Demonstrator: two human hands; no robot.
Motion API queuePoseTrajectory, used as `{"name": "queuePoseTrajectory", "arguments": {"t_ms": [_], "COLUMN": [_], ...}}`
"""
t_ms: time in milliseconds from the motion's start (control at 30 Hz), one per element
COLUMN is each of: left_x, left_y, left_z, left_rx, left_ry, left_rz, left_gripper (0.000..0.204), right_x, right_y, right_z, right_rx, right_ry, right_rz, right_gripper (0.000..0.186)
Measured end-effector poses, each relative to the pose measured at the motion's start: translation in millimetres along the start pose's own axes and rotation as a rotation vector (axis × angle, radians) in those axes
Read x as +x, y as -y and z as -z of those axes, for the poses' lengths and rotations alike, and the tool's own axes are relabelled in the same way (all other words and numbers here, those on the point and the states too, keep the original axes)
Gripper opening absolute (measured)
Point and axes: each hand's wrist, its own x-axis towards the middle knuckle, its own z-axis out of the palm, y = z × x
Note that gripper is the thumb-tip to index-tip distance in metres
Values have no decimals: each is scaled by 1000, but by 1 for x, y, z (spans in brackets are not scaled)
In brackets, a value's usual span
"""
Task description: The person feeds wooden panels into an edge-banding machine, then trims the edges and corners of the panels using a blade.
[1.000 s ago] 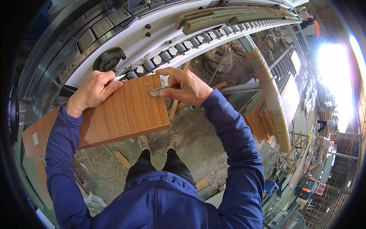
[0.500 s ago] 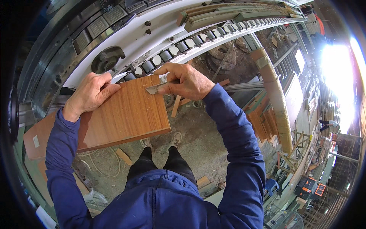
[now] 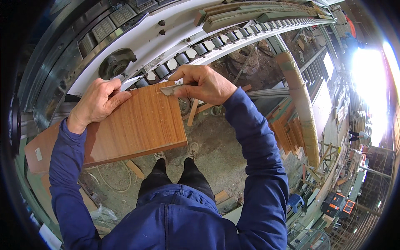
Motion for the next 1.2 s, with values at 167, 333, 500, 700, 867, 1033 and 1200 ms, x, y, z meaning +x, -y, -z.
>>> {"name": "queuePoseTrajectory", "arguments": {"t_ms": [167, 333, 500, 700, 867, 1033, 1200], "left_x": [-2, -1, -1, -1, -1, 0, 0], "left_y": [1, 0, -1, -1, -1, -3, -2], "left_z": [0, 0, 0, 0, 1, 2, 1], "left_rx": [-9, -1, 0, 3, 8, -19, -3], "left_ry": [-20, -17, -8, -7, 26, 28, -9], "left_rz": [-8, -7, 6, 21, 24, 33, 1], "left_gripper": [49, 48, 48, 49, 48, 46, 47], "right_x": [-4, -3, 2, 9, 3, 7, -1], "right_y": [9, 13, 9, 1, 7, -9, 3], "right_z": [-3, 2, -2, 1, 0, 0, 3], "right_rx": [77, 51, 118, 184, 170, 112, 2], "right_ry": [-2, 21, -43, 5, -7, -35, -193], "right_rz": [-64, -80, 17, -12, -7, 31, -14], "right_gripper": [41, 40, 35, 33, 33, 33, 33]}}
